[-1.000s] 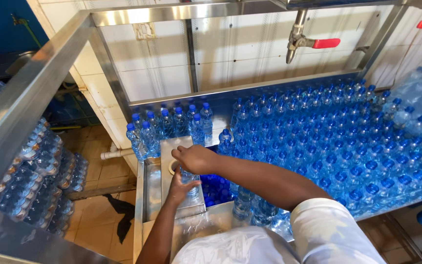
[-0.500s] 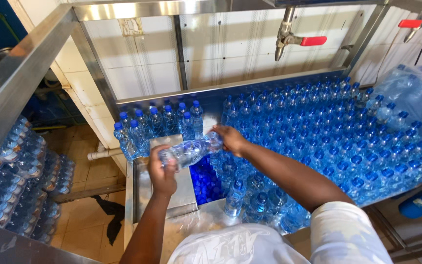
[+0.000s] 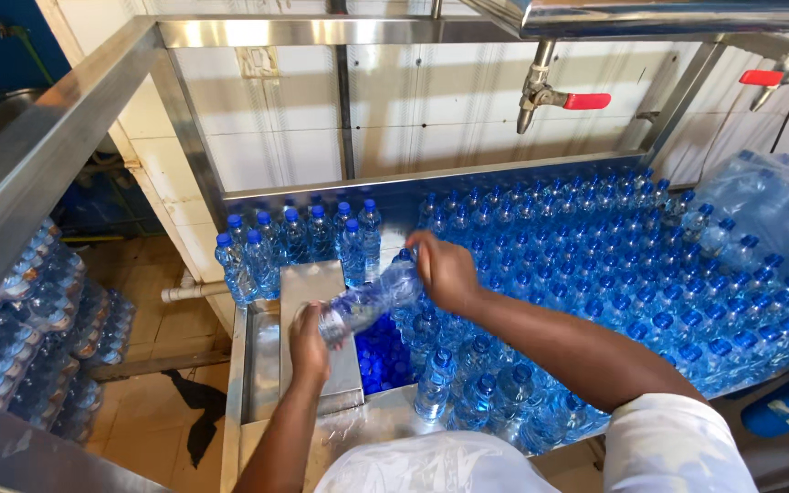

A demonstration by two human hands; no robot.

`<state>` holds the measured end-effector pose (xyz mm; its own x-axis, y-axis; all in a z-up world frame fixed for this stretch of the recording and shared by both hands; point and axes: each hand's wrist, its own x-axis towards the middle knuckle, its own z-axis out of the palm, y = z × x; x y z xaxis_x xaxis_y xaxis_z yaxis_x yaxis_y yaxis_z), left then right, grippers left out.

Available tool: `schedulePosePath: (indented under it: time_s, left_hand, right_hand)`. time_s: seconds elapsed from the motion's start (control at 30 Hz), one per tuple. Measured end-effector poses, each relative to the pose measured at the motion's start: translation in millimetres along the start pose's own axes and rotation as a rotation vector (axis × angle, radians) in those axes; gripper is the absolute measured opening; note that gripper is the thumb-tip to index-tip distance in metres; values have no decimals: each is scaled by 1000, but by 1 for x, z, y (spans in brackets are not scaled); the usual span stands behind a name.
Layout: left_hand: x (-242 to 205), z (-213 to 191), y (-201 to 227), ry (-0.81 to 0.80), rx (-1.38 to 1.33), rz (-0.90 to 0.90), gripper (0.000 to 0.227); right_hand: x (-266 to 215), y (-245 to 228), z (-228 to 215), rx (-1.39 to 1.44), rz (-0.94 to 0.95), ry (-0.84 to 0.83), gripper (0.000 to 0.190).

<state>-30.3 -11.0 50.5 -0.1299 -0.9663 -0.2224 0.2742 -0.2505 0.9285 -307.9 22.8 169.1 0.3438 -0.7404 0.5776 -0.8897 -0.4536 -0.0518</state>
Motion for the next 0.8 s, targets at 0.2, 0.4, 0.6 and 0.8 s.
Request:
schedulePosePath:
  time_s: [0.2, 0.4, 0.6, 0.8]
  left_hand:
    - [3, -15, 15, 209, 21, 371, 23]
    - [20, -24, 0, 22, -302, -146, 33]
    - [12, -11, -15, -145, -167, -286, 40]
    - [7, -30, 5, 123, -154, 13, 37]
  right_hand:
    - [-10, -14, -25, 552, 480, -347, 53]
    - [3, -13, -49, 63, -225, -150, 44]
    - [8, -24, -10, -270, -687, 328, 35]
    - [11, -21, -9, 78, 55, -44, 55]
